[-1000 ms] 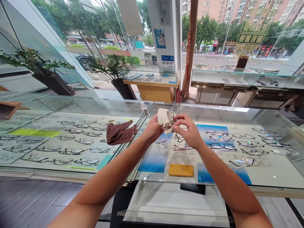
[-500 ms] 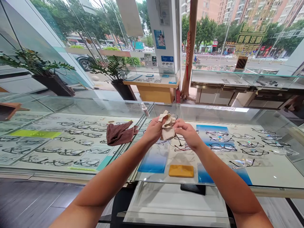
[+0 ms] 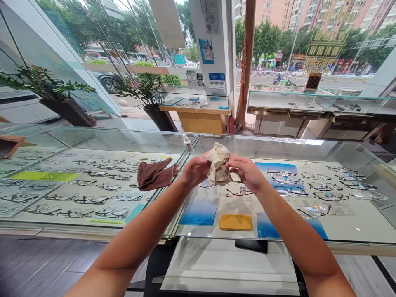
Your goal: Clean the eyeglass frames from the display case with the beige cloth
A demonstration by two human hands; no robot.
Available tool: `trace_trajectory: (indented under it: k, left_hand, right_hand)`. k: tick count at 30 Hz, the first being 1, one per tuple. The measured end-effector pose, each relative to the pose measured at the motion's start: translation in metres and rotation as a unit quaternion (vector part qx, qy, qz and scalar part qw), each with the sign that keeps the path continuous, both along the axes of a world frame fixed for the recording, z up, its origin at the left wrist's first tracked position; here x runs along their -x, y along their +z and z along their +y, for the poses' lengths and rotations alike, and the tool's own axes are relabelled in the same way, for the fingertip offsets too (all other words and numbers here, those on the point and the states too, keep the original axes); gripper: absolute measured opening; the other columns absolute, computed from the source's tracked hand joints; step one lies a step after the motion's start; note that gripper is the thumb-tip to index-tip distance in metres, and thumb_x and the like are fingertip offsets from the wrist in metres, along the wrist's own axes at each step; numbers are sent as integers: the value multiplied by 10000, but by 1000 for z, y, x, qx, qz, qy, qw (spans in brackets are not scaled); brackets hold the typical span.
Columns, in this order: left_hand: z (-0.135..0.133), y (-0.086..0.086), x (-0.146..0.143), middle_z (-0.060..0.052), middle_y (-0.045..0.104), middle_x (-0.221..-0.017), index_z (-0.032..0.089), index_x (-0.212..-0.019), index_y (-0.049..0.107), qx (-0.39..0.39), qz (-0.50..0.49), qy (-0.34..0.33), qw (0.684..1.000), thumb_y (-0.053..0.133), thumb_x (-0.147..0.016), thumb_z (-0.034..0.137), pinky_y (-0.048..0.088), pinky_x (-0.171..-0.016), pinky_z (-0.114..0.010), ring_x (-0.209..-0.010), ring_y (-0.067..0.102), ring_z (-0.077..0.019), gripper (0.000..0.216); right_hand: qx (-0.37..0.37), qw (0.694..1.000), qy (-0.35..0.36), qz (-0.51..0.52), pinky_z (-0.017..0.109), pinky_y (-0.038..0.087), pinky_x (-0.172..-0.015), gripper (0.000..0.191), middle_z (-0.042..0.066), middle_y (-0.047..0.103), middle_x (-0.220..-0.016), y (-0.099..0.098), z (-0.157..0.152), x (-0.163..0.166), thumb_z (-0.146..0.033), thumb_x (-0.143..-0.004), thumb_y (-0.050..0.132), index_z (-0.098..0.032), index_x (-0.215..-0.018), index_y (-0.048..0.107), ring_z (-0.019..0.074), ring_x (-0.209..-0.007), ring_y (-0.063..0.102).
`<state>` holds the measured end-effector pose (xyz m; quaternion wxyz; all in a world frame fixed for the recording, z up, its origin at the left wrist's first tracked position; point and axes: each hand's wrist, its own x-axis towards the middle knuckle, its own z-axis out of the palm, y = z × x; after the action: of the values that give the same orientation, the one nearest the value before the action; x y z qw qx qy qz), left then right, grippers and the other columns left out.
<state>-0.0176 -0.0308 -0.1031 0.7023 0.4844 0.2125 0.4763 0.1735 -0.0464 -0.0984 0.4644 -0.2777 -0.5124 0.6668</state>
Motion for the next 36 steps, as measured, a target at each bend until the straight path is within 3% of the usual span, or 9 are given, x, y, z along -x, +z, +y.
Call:
trace_trajectory:
  k: [3, 10, 13, 17, 22, 26, 31, 34, 36]
  left_hand:
    - [1, 1, -1, -31, 677, -780, 144, -951, 703, 5, 15, 19, 1000, 843, -667, 591, 464, -601, -252, -663, 585, -146, 548]
    - [2, 0, -6, -17, 717, -801, 132, -924, 731, -38, 69, 72, 994, 984, -603, 461, 495, -694, -236, -726, 633, -123, 524]
    - [2, -1, -8, -9, 711, -759, 130, -872, 717, -41, 79, 106, 990, 1003, -550, 475, 491, -661, -229, -673, 621, -109, 551]
    - [-3, -1, -11, 13, 659, -666, 134, -782, 668, -53, 97, 159, 981, 977, -536, 582, 438, -561, -212, -573, 559, -89, 598]
    - [-7, 0, -14, 46, 517, -556, 147, -641, 570, -117, 94, 232, 961, 845, -689, 705, 326, -504, -209, -511, 417, -56, 623]
    - [-3, -1, -11, 26, 532, -556, 149, -646, 581, -123, 78, 192, 970, 765, -781, 723, 341, -513, -232, -512, 430, -74, 618]
    - [1, 2, -7, -32, 712, -793, 136, -964, 729, -99, 50, 103, 988, 913, -695, 565, 477, -632, -237, -681, 612, -127, 539]
    - [-2, 7, -10, -31, 736, -819, 148, -977, 720, -105, 59, 123, 985, 978, -622, 458, 498, -662, -237, -700, 641, -133, 538]
    - [-5, 12, -13, -22, 720, -761, 144, -901, 709, -122, 71, 159, 977, 973, -619, 483, 487, -629, -233, -655, 621, -123, 515]
  right_hand:
    - [-4, 1000, 2, -1, 312, 438, -773, 231, 13, 537, -862, 0, 0, 0, -405, -746, 791, -180, -705, 760, 146, -810, 486]
    - [-1, 1000, -7, -22, 308, 379, -706, 237, 6, 556, -821, -1, -1, 2, -406, -734, 802, -185, -696, 727, 137, -747, 481]
    - [8, 1000, 0, -19, 320, 411, -766, 230, 1, 559, -817, -2, -5, 6, -381, -705, 830, -194, -669, 702, 149, -782, 517]
    - [-12, 999, 15, -41, 360, 437, -890, 242, 16, 569, -899, -4, -10, 11, -414, -733, 820, -192, -722, 725, 188, -900, 569]
    - [-54, 997, 20, -47, 353, 414, -874, 265, 4, 574, -855, -3, -13, 12, -402, -771, 800, -207, -660, 658, 173, -862, 539]
    - [-61, 996, 18, -59, 346, 403, -820, 235, 12, 589, -818, 4, -11, 5, -395, -789, 770, -206, -671, 694, 172, -833, 526]
    - [-47, 998, 9, -47, 346, 420, -803, 227, 15, 597, -819, 10, -6, 0, -381, -741, 820, -192, -668, 717, 163, -813, 541]
    - [-27, 999, 19, -17, 341, 439, -810, 253, 17, 609, -835, 12, -8, 4, -395, -704, 859, -184, -667, 725, 156, -811, 550]
    - [-23, 999, 25, -2, 341, 449, -814, 256, 20, 620, -840, 15, -11, 9, -408, -705, 863, -180, -704, 747, 154, -805, 555]
